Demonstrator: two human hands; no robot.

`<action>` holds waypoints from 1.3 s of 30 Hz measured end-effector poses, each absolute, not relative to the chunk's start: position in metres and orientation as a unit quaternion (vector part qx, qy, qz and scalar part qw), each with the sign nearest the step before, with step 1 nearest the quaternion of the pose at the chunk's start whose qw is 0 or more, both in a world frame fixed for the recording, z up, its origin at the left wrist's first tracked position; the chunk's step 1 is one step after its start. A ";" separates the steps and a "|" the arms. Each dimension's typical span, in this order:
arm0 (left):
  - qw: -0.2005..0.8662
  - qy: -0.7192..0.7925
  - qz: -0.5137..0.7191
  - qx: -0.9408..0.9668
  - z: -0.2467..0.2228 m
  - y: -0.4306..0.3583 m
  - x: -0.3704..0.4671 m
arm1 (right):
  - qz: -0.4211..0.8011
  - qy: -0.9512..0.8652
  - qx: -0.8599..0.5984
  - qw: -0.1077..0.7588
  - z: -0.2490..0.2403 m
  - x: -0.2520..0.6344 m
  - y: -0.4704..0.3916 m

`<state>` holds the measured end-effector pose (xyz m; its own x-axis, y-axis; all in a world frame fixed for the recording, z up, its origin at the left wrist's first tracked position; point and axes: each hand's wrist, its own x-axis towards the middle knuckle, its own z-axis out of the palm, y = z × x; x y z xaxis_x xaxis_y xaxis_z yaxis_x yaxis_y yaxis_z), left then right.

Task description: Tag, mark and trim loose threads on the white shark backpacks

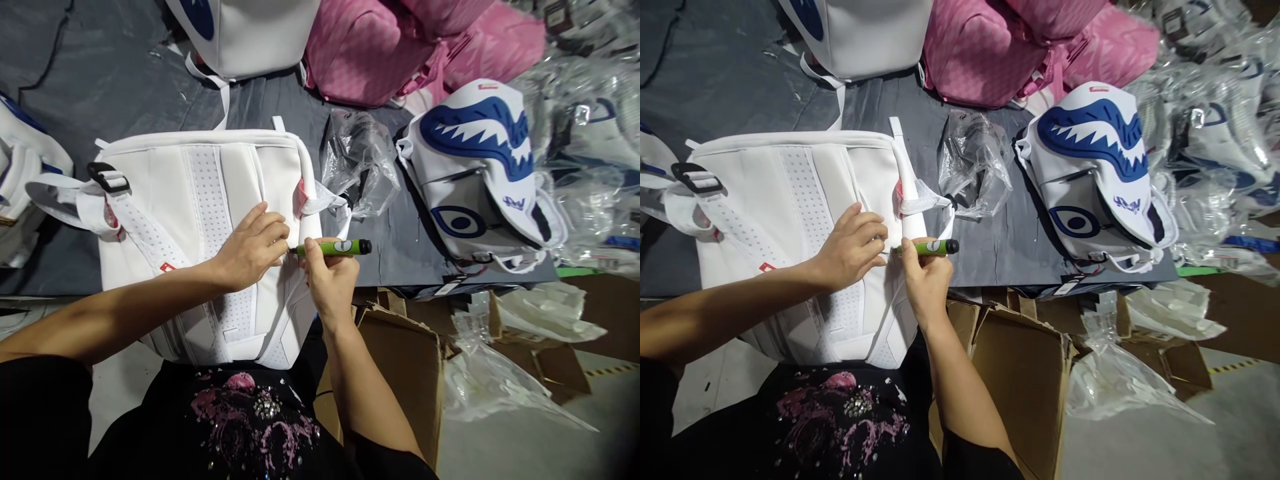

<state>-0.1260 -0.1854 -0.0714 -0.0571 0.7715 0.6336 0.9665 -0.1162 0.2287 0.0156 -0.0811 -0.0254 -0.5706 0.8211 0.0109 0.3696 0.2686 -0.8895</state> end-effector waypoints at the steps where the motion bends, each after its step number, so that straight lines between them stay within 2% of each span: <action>1: 0.145 -0.650 -0.326 -0.671 -0.072 -0.185 -0.126 | 0.461 -0.758 -0.394 0.240 -0.025 0.015 -0.080; 11: 0.134 -0.645 -0.338 -0.672 -0.073 -0.186 -0.128 | 0.496 -0.767 -0.366 0.176 -0.019 0.005 -0.065; 16: 0.151 -0.656 -0.314 -0.670 -0.072 -0.185 -0.129 | 0.477 -0.787 -0.353 0.168 -0.014 0.001 -0.061; 20: 0.114 -0.659 -0.314 -0.674 -0.072 -0.185 -0.130 | 0.460 -0.801 -0.347 0.165 -0.016 0.003 -0.058; 23: 0.084 -0.664 -0.316 -0.673 -0.071 -0.184 -0.130 | 0.433 -0.809 -0.351 0.187 -0.018 0.005 -0.060; 39: 0.096 -0.671 -0.303 -0.670 -0.069 -0.184 -0.127 | 0.392 -0.821 -0.350 0.224 -0.023 0.014 -0.073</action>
